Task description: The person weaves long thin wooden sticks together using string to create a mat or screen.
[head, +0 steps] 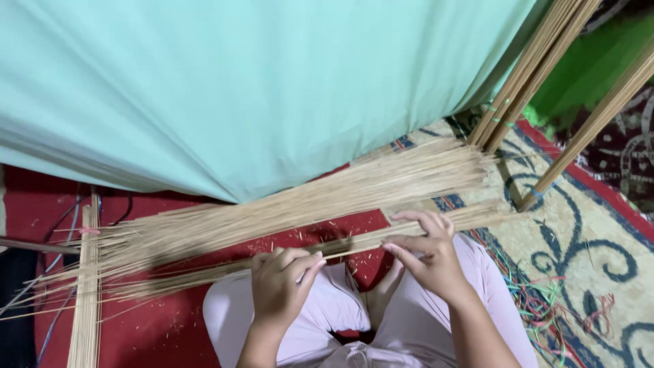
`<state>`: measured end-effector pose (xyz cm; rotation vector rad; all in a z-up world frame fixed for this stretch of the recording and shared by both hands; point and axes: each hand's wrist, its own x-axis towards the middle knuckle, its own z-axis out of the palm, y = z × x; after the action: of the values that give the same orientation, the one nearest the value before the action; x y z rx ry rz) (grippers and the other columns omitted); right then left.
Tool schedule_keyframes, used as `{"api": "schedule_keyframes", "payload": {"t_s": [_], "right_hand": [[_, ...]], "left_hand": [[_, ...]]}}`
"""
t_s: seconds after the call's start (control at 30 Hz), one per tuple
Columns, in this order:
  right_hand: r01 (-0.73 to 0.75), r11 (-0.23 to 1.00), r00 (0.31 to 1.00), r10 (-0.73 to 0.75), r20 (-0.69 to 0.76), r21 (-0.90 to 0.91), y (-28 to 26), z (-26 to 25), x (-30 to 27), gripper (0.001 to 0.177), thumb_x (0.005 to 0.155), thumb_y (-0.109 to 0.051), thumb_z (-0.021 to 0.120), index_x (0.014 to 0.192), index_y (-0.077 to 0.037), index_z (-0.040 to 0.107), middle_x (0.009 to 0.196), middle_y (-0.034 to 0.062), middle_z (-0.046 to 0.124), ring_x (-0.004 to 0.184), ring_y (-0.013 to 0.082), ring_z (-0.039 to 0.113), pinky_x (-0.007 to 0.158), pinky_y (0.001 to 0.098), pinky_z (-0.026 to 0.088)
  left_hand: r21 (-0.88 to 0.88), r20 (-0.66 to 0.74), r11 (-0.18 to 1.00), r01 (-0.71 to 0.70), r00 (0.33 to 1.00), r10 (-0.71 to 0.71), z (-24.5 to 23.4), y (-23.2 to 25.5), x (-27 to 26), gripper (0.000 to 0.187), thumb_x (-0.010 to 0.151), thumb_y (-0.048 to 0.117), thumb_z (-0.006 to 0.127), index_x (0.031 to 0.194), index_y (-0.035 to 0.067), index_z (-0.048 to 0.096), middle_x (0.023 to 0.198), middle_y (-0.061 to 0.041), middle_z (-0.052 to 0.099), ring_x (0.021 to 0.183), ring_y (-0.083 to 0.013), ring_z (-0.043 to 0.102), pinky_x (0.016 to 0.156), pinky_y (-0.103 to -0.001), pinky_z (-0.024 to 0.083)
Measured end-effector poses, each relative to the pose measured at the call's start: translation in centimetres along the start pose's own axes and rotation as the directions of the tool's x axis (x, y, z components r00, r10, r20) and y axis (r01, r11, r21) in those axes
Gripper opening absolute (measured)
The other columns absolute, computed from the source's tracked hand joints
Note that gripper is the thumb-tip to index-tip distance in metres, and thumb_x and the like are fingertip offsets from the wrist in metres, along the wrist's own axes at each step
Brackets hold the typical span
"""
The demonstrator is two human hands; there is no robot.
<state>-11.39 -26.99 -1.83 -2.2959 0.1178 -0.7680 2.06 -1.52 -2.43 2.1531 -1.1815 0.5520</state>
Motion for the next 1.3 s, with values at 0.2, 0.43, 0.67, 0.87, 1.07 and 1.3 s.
{"api": "schedule_keyframes", "payload": {"t_s": [0.2, 0.43, 0.67, 0.87, 1.07, 1.3], "right_hand": [[-0.053, 0.983, 0.989, 0.076, -0.127, 0.177, 0.0, 2.0, -0.2, 0.007, 0.086, -0.016, 0.079, 0.090, -0.012, 0.082, 0.092, 0.0022, 0.076, 0.095, 0.0173, 0.069, 0.091, 0.0319, 0.052], [-0.194, 0.947, 0.970, 0.223, -0.092, 0.255, 2.5, 2.3, -1.2, 0.009, 0.089, -0.010, 0.077, 0.096, -0.012, 0.082, 0.096, 0.0050, 0.076, 0.090, 0.0143, 0.069, 0.082, 0.0262, 0.054], [0.093, 0.956, 0.981, -0.136, -0.141, -0.278, 2.3, 3.3, -1.0, 0.010, 0.087, -0.025, 0.079, 0.085, -0.017, 0.074, 0.090, -0.0024, 0.069, 0.092, 0.0183, 0.063, 0.105, 0.0415, 0.028], [0.112, 0.990, 0.987, -0.120, -0.104, -0.085, -1.2, 5.3, -0.9, 0.010, 0.090, -0.019, 0.074, 0.081, -0.016, 0.071, 0.088, -0.0014, 0.069, 0.086, 0.0154, 0.065, 0.109, 0.0420, 0.030], [0.012, 0.998, 0.955, -0.030, -0.296, -0.063, 2.8, 1.6, 0.5, 0.014, 0.100, -0.010, 0.072, 0.087, -0.010, 0.075, 0.089, 0.0077, 0.071, 0.085, 0.0267, 0.065, 0.089, 0.0402, 0.045], [0.081, 0.915, 0.993, -0.106, -0.043, -0.396, 3.4, -1.7, 0.2, 0.026, 0.097, -0.021, 0.073, 0.123, -0.021, 0.074, 0.119, 0.0049, 0.072, 0.111, 0.0294, 0.064, 0.106, 0.0470, 0.034]], "left_hand": [[-0.071, 0.051, 0.995, 0.068, 0.997, -0.064, 0.1, -0.9, -0.2, 0.005, 0.086, 0.029, 0.081, 0.084, 0.026, 0.079, 0.086, 0.010, 0.074, 0.075, -0.0132, 0.061, 0.072, -0.036, 0.032], [-0.084, -0.037, 0.996, 0.025, 0.999, -0.028, 0.2, -1.1, -0.8, 0.004, 0.087, 0.026, 0.082, 0.087, 0.024, 0.079, 0.092, 0.009, 0.076, 0.081, -0.0118, 0.066, 0.072, -0.034, 0.034], [-0.028, -0.035, 0.994, 0.107, 0.994, -0.108, 1.3, -1.2, -1.9, 0.006, 0.087, 0.028, 0.081, 0.084, 0.024, 0.078, 0.084, 0.009, 0.072, 0.077, -0.0142, 0.063, 0.071, -0.038, 0.035], [-0.008, 0.005, 0.994, 0.113, 0.994, -0.113, 1.3, 0.1, -2.5, 0.008, 0.089, 0.027, 0.079, 0.082, 0.024, 0.076, 0.082, 0.009, 0.067, 0.076, -0.0178, 0.059, 0.072, -0.039, 0.037], [-0.021, -0.036, 0.995, 0.102, 0.994, -0.103, -0.1, -1.5, -1.7, 0.004, 0.086, 0.026, 0.080, 0.084, 0.027, 0.076, 0.082, 0.010, 0.070, 0.077, -0.0152, 0.065, 0.074, -0.036, 0.040], [-0.017, -0.029, 0.995, 0.096, 0.995, -0.096, -1.1, -1.8, -1.2, 0.004, 0.087, 0.025, 0.078, 0.089, 0.028, 0.077, 0.081, 0.009, 0.069, 0.075, -0.0168, 0.067, 0.071, -0.033, 0.049]]}}
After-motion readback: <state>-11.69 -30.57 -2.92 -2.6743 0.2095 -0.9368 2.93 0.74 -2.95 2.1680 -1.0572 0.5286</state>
